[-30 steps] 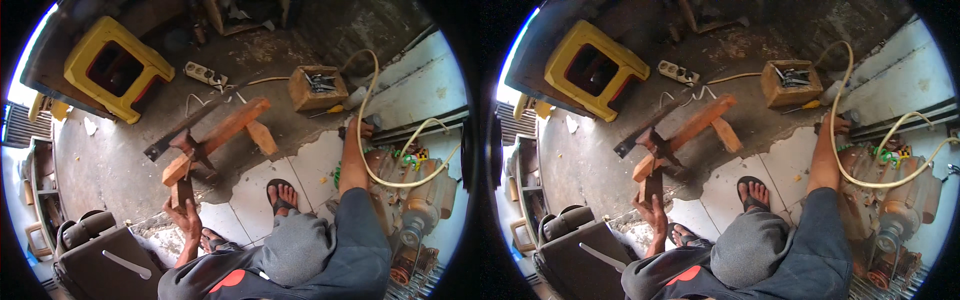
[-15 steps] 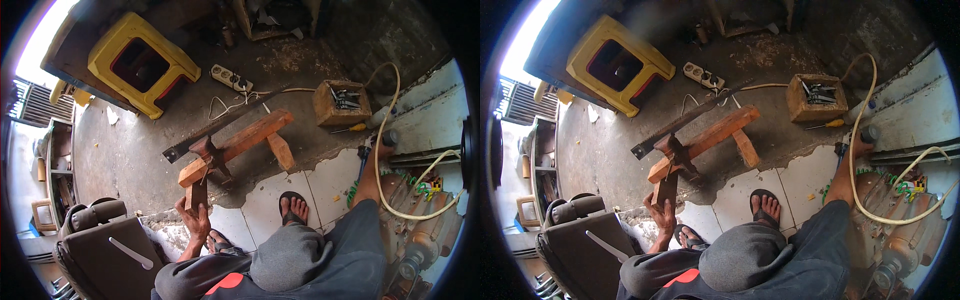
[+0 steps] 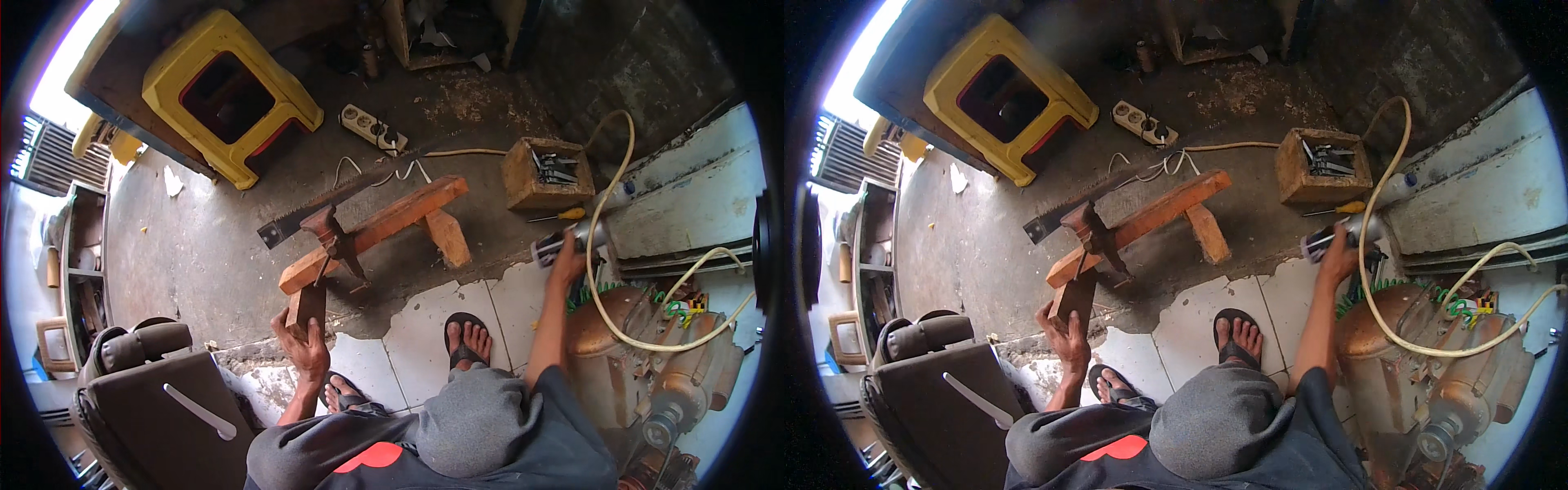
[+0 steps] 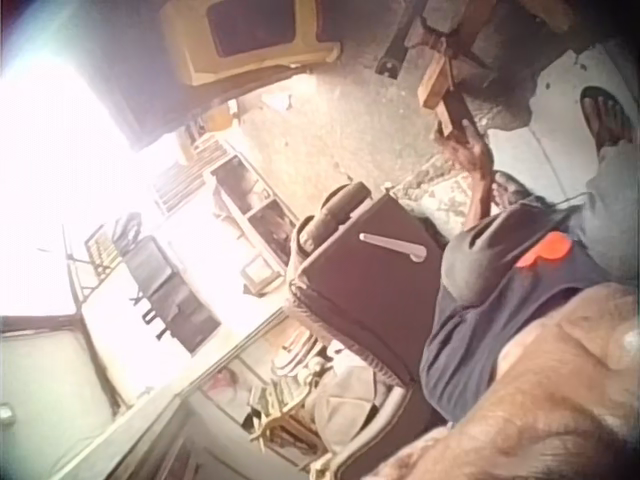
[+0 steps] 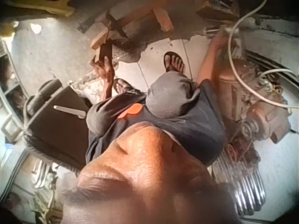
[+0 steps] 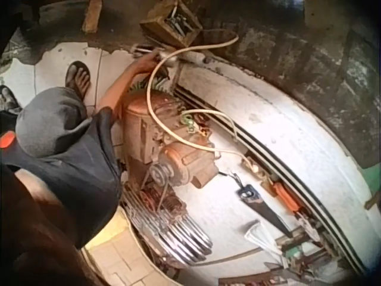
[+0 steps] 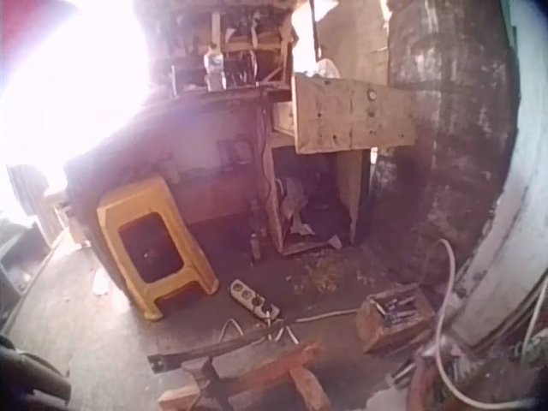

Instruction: The person prepares tools including a saw and screwdriver, then assembles a wooden component using a vise and screws, before using a power tool on the frame of a sofa.

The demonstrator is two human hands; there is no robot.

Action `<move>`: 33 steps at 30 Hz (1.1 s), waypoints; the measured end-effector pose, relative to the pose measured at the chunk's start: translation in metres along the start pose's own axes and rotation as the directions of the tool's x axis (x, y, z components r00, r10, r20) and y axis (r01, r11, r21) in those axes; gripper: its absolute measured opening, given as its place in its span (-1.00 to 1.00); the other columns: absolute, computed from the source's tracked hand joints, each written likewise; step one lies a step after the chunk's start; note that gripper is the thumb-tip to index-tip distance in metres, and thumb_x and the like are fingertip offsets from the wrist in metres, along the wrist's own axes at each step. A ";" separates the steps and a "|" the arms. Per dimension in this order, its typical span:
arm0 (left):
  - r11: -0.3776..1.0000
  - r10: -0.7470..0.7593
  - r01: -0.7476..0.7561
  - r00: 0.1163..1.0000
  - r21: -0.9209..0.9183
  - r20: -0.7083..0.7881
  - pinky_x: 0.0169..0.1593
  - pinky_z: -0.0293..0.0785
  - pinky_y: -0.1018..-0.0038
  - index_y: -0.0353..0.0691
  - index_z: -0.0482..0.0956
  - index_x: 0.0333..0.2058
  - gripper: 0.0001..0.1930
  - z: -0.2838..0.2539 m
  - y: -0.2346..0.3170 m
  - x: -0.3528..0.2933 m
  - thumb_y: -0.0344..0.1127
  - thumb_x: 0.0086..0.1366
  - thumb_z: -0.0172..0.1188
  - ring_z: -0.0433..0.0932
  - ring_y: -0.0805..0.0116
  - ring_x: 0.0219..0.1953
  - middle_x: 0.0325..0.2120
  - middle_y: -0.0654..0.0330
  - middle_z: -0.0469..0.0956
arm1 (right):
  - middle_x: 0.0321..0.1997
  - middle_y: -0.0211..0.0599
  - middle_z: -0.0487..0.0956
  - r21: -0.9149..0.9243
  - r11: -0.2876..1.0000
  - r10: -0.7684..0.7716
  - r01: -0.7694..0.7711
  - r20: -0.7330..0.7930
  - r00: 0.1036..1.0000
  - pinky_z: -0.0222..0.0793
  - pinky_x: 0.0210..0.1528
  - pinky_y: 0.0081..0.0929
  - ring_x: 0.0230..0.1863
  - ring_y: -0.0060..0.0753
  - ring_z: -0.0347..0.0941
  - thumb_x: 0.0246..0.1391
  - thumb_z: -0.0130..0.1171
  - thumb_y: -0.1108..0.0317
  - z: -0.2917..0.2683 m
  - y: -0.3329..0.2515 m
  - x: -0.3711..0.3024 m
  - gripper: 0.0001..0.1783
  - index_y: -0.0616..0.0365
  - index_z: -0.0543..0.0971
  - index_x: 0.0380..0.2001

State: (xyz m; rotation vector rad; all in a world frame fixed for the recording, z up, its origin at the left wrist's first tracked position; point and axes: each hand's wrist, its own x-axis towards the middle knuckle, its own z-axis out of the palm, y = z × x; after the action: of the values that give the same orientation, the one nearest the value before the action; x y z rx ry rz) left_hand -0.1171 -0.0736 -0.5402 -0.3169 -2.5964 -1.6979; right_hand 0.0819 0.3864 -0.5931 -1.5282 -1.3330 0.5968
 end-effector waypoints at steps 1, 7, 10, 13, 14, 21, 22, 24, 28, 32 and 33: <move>0.999 -0.013 0.012 1.000 0.033 0.018 0.11 0.31 0.25 -0.34 0.19 0.09 -0.55 -0.005 -0.001 0.001 -0.37 0.31 0.12 0.38 0.16 -0.01 -0.08 -0.08 0.33 | 0.01 0.15 0.49 0.089 0.992 0.082 -0.089 0.080 0.993 0.34 0.10 -0.13 0.02 -0.02 0.47 -0.05 0.38 0.13 -0.002 0.000 -0.030 -0.24 0.45 0.34 0.07; 0.994 0.008 -0.006 1.000 0.111 -0.016 0.12 0.32 0.24 -0.38 0.26 0.08 -0.54 -0.002 0.009 0.005 -0.30 0.31 0.17 0.40 0.14 0.00 -0.06 -0.08 0.35 | -0.18 -0.27 0.56 0.153 0.984 -0.071 -0.086 0.797 0.600 0.43 -0.03 -0.34 -0.16 -0.32 0.50 -0.14 0.43 0.28 -0.042 -0.027 -0.192 -0.40 0.19 0.44 -0.01; 0.998 -0.020 0.020 1.000 0.055 -0.009 0.11 0.33 0.22 -0.38 0.26 0.08 -0.52 0.000 0.014 0.009 -0.28 0.30 0.19 0.42 0.11 -0.02 -0.08 -0.09 0.38 | 0.13 0.02 0.42 0.344 0.884 -0.439 0.318 0.845 0.305 0.33 0.18 -0.08 0.19 0.04 0.36 -0.18 0.51 0.19 -0.021 -0.043 -0.209 -0.12 0.18 0.31 0.20; 0.988 0.012 -0.002 0.998 0.152 -0.067 0.04 0.35 0.16 -0.37 0.28 0.06 -0.53 -0.005 0.005 0.007 -0.27 0.28 0.20 0.45 0.00 -0.07 -0.13 -0.15 0.41 | 0.12 0.03 0.42 0.323 0.887 -0.422 0.329 0.858 0.294 0.31 0.22 -0.07 0.20 0.11 0.35 -0.15 0.48 0.23 0.023 -0.066 -0.224 -0.14 0.18 0.29 0.21; 0.986 0.051 -0.037 0.995 0.161 -0.086 -0.02 0.36 0.11 -0.37 0.29 0.04 -0.54 -0.002 0.002 0.010 -0.28 0.26 0.20 0.47 -0.08 -0.13 -0.16 -0.17 0.41 | 0.13 0.03 0.42 0.348 0.873 -0.445 0.342 0.856 0.264 0.31 0.22 -0.07 0.20 0.11 0.35 -0.14 0.47 0.23 0.040 -0.066 -0.227 -0.14 0.18 0.29 0.22; 0.990 0.076 -0.066 0.995 0.126 -0.070 0.02 0.34 0.14 -0.39 0.28 0.04 -0.54 0.002 0.003 0.002 -0.31 0.26 0.19 0.44 -0.03 -0.11 -0.16 -0.13 0.36 | 0.12 0.06 0.46 0.544 0.812 -0.579 0.212 0.798 0.170 0.38 0.17 -0.12 0.17 0.12 0.41 -0.12 0.42 0.35 0.088 -0.049 -0.262 -0.22 0.20 0.32 0.19; 0.988 0.099 -0.090 0.993 0.123 -0.066 0.02 0.34 0.14 -0.39 0.28 0.04 -0.55 0.001 0.002 0.001 -0.31 0.26 0.19 0.43 -0.02 -0.10 -0.15 -0.12 0.36 | 0.13 0.06 0.44 0.568 0.806 -0.591 0.165 0.789 0.167 0.37 0.18 -0.09 0.18 0.15 0.39 -0.13 0.41 0.37 0.091 -0.046 -0.263 -0.20 0.20 0.30 0.20; 0.986 0.082 -0.072 0.995 0.149 -0.062 0.04 0.33 0.15 -0.39 0.27 0.04 -0.55 -0.001 0.004 0.001 -0.32 0.26 0.18 0.42 0.00 -0.07 -0.13 -0.12 0.35 | 0.14 0.08 0.43 0.568 0.806 -0.590 0.164 0.792 0.157 0.37 0.17 -0.09 0.18 0.15 0.39 -0.13 0.41 0.37 0.092 -0.051 -0.264 -0.21 0.21 0.31 0.19; 0.996 0.008 -0.005 0.999 0.088 -0.037 0.06 0.31 0.15 -0.38 0.26 0.05 -0.54 0.002 0.005 0.002 -0.36 0.25 0.19 0.40 0.00 -0.05 -0.12 -0.11 0.33 | 0.11 0.11 0.46 0.514 0.833 -0.545 0.206 0.828 0.135 0.40 0.12 -0.10 0.15 0.16 0.42 -0.13 0.41 0.34 0.095 -0.052 -0.261 -0.24 0.23 0.32 0.16; 0.977 0.093 -0.087 0.995 0.194 -0.021 0.08 0.33 0.22 -0.35 0.25 0.09 -0.52 -0.001 0.001 -0.006 -0.30 0.29 0.19 0.40 0.09 0.00 -0.08 -0.10 0.34 | 0.02 0.09 0.52 0.412 0.868 -0.462 0.279 0.874 0.148 0.42 0.09 -0.10 0.08 0.19 0.46 -0.15 0.43 0.30 0.078 -0.064 -0.261 -0.24 0.24 0.34 0.13; 0.975 0.118 -0.115 0.993 0.190 -0.009 0.08 0.34 0.21 -0.34 0.23 0.09 -0.52 -0.001 -0.004 -0.009 -0.31 0.29 0.19 0.39 0.10 -0.01 -0.08 -0.10 0.34 | -0.01 0.09 0.55 0.416 0.862 -0.468 0.288 0.873 0.140 0.43 0.08 -0.10 0.05 0.20 0.48 -0.17 0.45 0.25 0.078 -0.063 -0.259 -0.23 0.24 0.36 0.12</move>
State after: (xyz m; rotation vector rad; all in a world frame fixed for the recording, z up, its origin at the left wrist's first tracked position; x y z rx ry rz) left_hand -0.1092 -0.0779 -0.5448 -0.4334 -2.6405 -1.3973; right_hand -0.0841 0.1661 -0.6281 -0.4306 -2.4499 1.3912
